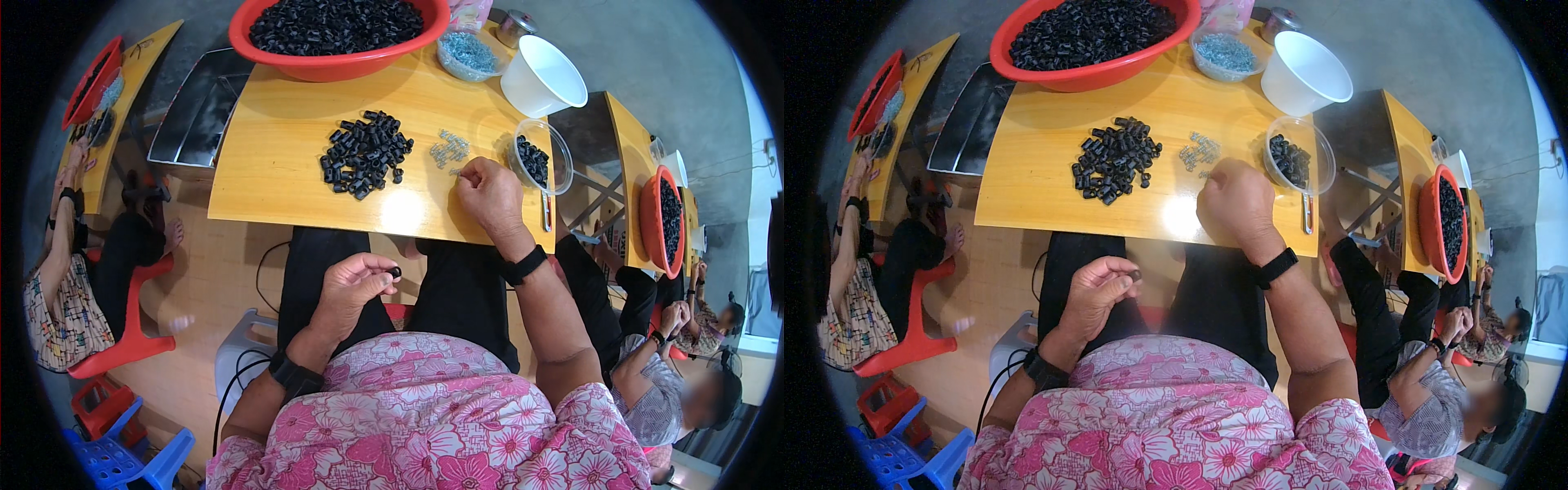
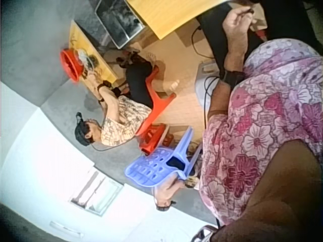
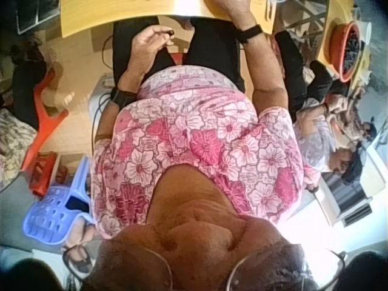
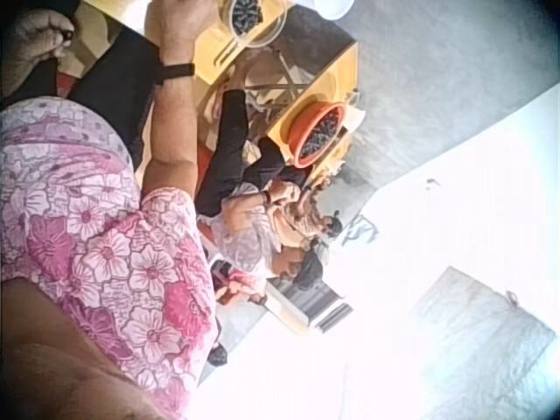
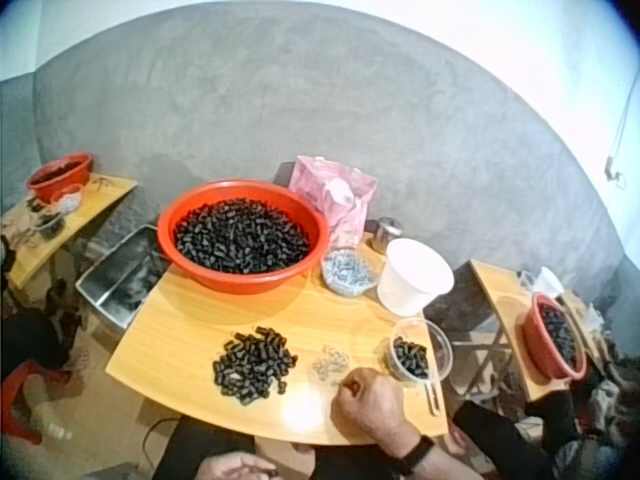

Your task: The worker is manually assembling small black plastic components by hand at a workbench.

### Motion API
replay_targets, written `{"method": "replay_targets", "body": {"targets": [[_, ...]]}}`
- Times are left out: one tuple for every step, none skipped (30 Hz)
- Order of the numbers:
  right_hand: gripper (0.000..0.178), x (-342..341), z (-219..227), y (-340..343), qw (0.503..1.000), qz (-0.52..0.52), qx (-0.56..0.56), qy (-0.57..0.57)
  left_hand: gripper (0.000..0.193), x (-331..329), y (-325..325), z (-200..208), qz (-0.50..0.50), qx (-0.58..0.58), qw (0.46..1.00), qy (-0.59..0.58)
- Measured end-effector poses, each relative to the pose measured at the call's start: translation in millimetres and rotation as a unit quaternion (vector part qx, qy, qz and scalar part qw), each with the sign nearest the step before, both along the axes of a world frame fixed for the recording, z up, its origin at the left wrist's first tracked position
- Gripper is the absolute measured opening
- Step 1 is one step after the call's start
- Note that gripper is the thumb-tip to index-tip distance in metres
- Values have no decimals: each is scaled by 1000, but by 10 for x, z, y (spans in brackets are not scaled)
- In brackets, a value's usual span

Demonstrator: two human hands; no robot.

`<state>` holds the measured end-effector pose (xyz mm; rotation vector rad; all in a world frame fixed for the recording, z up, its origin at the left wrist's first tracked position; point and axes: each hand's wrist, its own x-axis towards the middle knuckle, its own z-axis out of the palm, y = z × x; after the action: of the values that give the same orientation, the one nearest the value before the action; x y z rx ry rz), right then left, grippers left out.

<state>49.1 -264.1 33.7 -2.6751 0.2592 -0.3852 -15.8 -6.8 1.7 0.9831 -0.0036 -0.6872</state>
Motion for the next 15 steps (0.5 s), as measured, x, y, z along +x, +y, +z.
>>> {"method": "replay_targets", "body": {"targets": [[11,3,8,5,1000,-1,8,7,16,-1,2,-2,-1,2,1000,-2],[11,3,28,11,1000,-1,8,7,16,-3,4,-9,0,2,1000,-2],[14,5,61,20,999,-12,19,46,16,-6,6,-18,0,-2,1000,-1],[17,8,85,28,996,-24,31,84,16,-5,6,-22,0,-5,1000,0],[17,9,86,28,996,-24,31,84,16,-4,4,-10,0,-5,1000,0],[17,10,86,28,995,-29,31,88,16,-3,2,12,2,-4,1000,4],[17,12,87,27,995,-34,31,91,16,-4,0,24,4,-3,1000,9],[17,14,88,26,995,-34,30,91,16,-5,0,22,5,-4,1000,8],[17,17,87,24,995,-32,33,87,16,-7,1,17,6,-5,1000,10],[16,17,88,21,995,-31,35,83,16,-7,0,13,6,-6,1000,13],[16,16,59,6,995,-32,34,83,16,-5,1,3,6,-6,1000,12],[13,16,7,-19,999,-16,12,40,16,-2,2,-9,2,-2,1000,5],[11,17,-12,-23,1000,-1,-9,-3,16,-2,4,-18,-1,3,1000,-1],[11,16,-18,-27,1000,-1,-9,-3,16,-3,3,-19,-1,3,1000,-1],[10,14,-16,-26,1000,-2,-9,-3,17,-5,3,-19,0,2,1000,1]]}}
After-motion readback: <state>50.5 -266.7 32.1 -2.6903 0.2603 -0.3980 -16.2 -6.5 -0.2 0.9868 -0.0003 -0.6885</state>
